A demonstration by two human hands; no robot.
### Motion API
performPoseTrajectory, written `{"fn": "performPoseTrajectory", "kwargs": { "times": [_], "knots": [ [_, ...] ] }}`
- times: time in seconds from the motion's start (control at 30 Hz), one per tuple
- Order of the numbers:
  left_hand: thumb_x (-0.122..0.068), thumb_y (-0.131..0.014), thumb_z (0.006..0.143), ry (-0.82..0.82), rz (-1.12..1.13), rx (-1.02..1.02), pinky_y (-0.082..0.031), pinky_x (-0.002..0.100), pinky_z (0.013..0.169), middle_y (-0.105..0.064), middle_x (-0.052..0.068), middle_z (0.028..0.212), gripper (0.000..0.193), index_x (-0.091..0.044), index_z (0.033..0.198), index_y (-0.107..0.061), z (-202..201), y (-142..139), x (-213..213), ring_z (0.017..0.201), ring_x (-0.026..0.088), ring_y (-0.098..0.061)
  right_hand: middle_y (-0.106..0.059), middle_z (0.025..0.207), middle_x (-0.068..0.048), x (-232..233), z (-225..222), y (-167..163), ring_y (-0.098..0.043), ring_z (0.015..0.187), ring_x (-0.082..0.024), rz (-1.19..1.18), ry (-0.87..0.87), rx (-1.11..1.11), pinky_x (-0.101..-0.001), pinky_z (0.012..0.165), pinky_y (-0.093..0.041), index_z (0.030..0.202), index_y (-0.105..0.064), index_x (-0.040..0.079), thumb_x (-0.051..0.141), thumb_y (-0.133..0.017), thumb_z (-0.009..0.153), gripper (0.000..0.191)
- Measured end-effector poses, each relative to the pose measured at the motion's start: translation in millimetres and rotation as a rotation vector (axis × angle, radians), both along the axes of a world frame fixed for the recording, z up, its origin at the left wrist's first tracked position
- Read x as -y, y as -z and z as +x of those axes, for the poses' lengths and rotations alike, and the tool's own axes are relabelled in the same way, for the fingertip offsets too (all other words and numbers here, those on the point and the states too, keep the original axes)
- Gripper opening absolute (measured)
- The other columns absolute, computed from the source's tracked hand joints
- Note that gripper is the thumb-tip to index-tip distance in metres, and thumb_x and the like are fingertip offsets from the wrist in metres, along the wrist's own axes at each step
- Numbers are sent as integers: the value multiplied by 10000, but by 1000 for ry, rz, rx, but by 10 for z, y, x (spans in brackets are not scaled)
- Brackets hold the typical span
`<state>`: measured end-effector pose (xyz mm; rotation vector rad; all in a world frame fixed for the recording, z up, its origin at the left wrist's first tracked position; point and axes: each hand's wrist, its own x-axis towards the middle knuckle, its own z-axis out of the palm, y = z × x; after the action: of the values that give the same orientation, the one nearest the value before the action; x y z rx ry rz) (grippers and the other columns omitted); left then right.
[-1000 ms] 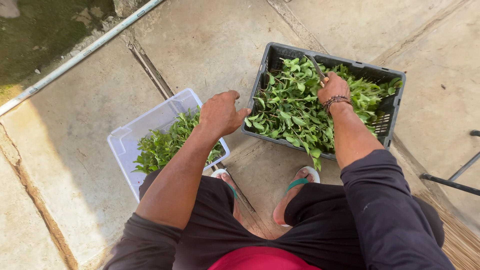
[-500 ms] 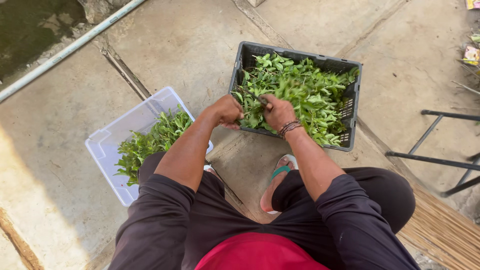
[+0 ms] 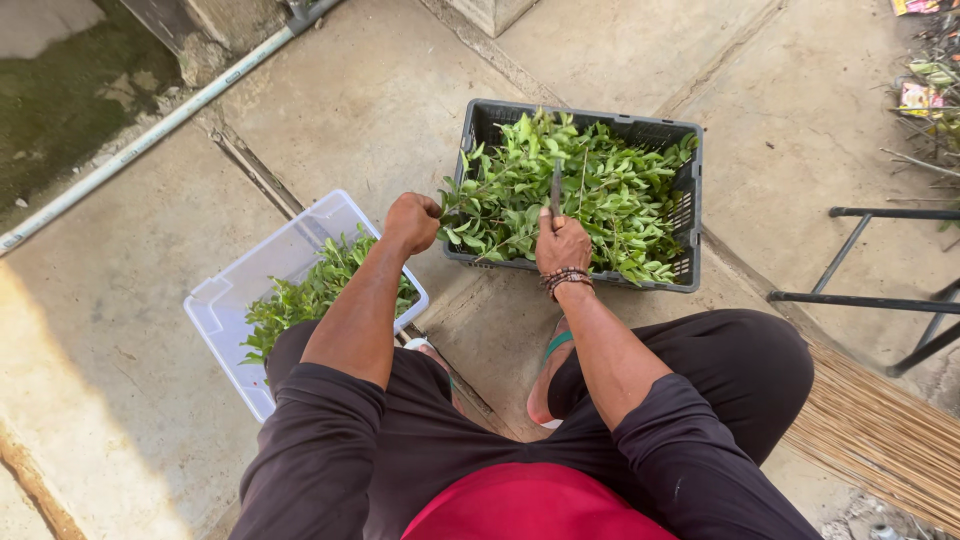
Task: The person sits cross-legged on a mat and uses shears to trim green plant stems. They pick up stems from a black crate, cut them into smaller pieces, and place the trimmed pieces into a white plastic container.
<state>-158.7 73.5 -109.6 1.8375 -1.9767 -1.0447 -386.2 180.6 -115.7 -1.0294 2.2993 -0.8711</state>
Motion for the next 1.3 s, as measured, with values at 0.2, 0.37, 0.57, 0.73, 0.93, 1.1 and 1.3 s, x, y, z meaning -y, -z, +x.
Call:
{"fn": "performPoseTrajectory", "kwargs": {
  "times": [0.2,0.37,0.57,0.73,0.93,1.1,1.3],
  "knots": [
    [-102,-725,847,-55,-74,-52,-573,359,867,-776,152,1008,238,-108,1074,-797,-14,-71,-10,926,263,-748,-660,981,-222,-6,46,21,-651,897,-420,-37,-124,-174,-531,773,-510,951,-758,43,470,-613,972,451],
    [-75,-708,875,-32,-59,-127,-579,349,843,-790,126,994,209,-78,1067,-790,-1,-80,-48,903,228,-752,-682,971,-222,-9,17,53,-680,888,-409,-45,-145,-223,-515,757,-540,996,-757,47,403,-612,967,385],
    [-67,-711,874,-32,-13,-82,-566,346,850,-790,115,1004,213,-85,1070,-795,-29,-87,-66,916,215,-739,-748,986,-199,-17,33,-30,-714,944,-393,151,-160,-14,-483,844,-553,1141,-717,99,384,-564,1006,351],
    [-74,-714,879,-8,3,-57,-562,346,853,-788,116,1006,220,-92,1083,-793,-62,-86,-73,920,218,-737,-746,1003,-195,-21,12,15,-699,956,-411,87,-163,-59,-495,848,-547,1134,-723,88,381,-583,1001,351],
    [-85,-712,889,1,0,-44,-565,349,856,-790,126,1000,211,-83,1085,-790,-78,-61,-74,918,226,-743,-737,1003,-210,-53,86,103,-701,949,-413,-82,-209,-108,-503,843,-547,1092,-724,65,356,-593,986,336],
    [-92,-715,883,3,-2,-41,-572,345,865,-791,129,1017,220,-90,1089,-792,-70,-31,-76,932,230,-749,-731,994,-222,-45,111,105,-686,959,-439,66,-241,-42,-519,857,-539,1062,-722,67,360,-587,987,331],
    [-91,-723,877,50,21,28,-563,352,904,-775,136,1066,255,-112,1123,-787,-102,2,-107,976,246,-736,-730,1004,-234,-58,119,138,-692,975,-443,140,-270,-77,-526,876,-541,1028,-712,44,358,-580,1002,341]
  ]
}}
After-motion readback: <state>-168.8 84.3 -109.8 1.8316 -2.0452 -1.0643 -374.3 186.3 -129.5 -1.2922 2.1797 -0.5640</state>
